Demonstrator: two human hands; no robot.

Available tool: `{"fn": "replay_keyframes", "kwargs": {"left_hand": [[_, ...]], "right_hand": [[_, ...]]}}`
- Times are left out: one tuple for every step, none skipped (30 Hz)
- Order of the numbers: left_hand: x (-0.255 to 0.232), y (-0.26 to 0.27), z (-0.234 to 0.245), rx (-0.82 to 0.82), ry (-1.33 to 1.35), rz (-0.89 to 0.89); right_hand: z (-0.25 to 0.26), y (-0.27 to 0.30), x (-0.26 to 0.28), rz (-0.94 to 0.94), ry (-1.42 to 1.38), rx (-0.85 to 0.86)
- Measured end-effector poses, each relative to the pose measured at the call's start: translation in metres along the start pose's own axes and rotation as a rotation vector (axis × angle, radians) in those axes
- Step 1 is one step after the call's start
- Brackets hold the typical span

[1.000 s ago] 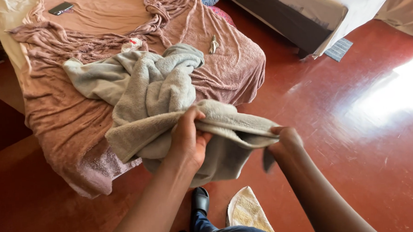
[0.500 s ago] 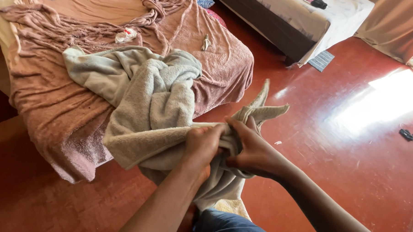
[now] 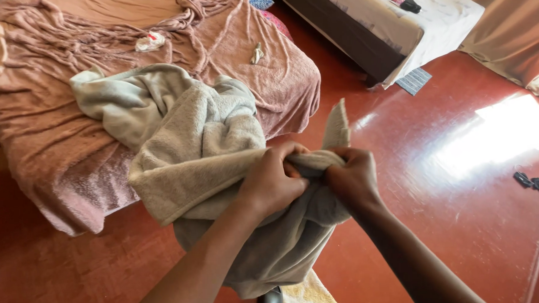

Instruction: Fold a light blue towel on a bed and place it into a closet.

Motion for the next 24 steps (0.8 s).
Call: {"fn": "replay_keyframes", "kwargs": {"left_hand": [[-0.001, -0.003, -0.005, 0.003, -0.001, -0.001], [-0.007, -0.006, -0.004, -0.059, -0.231, -0.064], [-0.015, -0.008, -0.005, -0.121, -0.462, -0.128], [-0.013, -0.014, -0.011, -0.119, -0.462, -0.128], [-0.019, -0.019, -0.016, -0.154, -0.535, -0.204], [-0.025, -0.023, -0.022, -0.19, -0.607, -0.28], [-0.013, -0.035, -0.035, -0.184, -0.607, -0.288], [-0.014, -0.042, -0.057, -0.124, -0.559, -0.465], [-0.014, -0.047, -0.078, -0.061, -0.505, -0.643], [-0.021, -0.043, -0.089, -0.053, -0.504, -0.653], [-0.024, -0.042, -0.106, 0.072, -0.339, -0.606], [-0.026, -0.04, -0.122, 0.197, -0.176, -0.554], [-0.042, -0.038, -0.127, 0.206, -0.176, -0.565], [-0.045, -0.041, -0.133, 0.237, -0.157, -0.419], [-0.048, -0.042, -0.137, 0.263, -0.14, -0.27], [-0.056, -0.047, -0.142, 0.266, -0.144, -0.278], [-0.055, -0.052, -0.146, 0.286, -0.155, -0.201], [-0.054, -0.057, -0.15, 0.305, -0.166, -0.125], [-0.059, -0.064, -0.15, 0.304, -0.171, -0.129], [-0.055, -0.068, -0.156, 0.371, -0.204, -0.049], [-0.051, -0.072, -0.158, 0.433, -0.236, 0.032], [-0.043, -0.078, -0.162, 0.427, -0.241, 0.029], [-0.038, -0.081, -0.169, 0.455, -0.107, 0.005], [-0.034, -0.084, -0.174, 0.483, 0.026, -0.02]], "right_hand": [[0.011, -0.001, 0.001, -0.002, -0.001, -0.003], [0.024, -0.002, 0.001, -0.011, -0.054, -0.042], [0.038, -0.002, 0.001, -0.02, -0.108, -0.08], [0.047, -0.003, -0.002, -0.022, -0.108, -0.081], [0.059, -0.003, -0.005, -0.023, -0.155, -0.11], [0.071, -0.004, -0.009, -0.024, -0.202, -0.139], [0.08, -0.005, -0.015, -0.027, -0.204, -0.148], [0.091, -0.005, -0.017, 0.019, -0.238, -0.186], [0.103, -0.006, -0.018, 0.066, -0.273, -0.226], [0.111, -0.006, -0.022, 0.064, -0.275, -0.239], [0.121, -0.006, -0.026, 0.082, -0.292, -0.266], [0.13, -0.005, -0.029, 0.1, -0.309, -0.293], [0.139, -0.008, -0.035, 0.1, -0.311, -0.307], [0.148, -0.01, -0.039, 0.137, -0.362, -0.333], [0.157, -0.013, -0.041, 0.176, -0.415, -0.354], [0.165, -0.017, -0.044, 0.18, -0.418, -0.362], [0.175, -0.021, -0.047, 0.191, -0.482, -0.396], [0.184, -0.025, -0.051, 0.202, -0.547, -0.43], [0.19, -0.027, -0.046, 0.205, -0.552, -0.432], [0.196, -0.029, -0.044, 0.196, -0.64, -0.437], [0.2, -0.032, -0.041, 0.188, -0.729, -0.437], [0.203, -0.031, -0.033, 0.195, -0.735, -0.435], [0.2, -0.032, -0.022, 0.21, -0.801, -0.357], [0.197, -0.032, -0.011, 0.225, -0.867, -0.279]]}}
Point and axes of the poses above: each hand's wrist, its own y-axis away from the middle knuckle, its own z-axis out of the back of the hand, x = y × z, the point moved 9 cm from there along -y, towards the middle knuckle, and after that the axes turned 1 degree about -x, right-handed, at the moved point
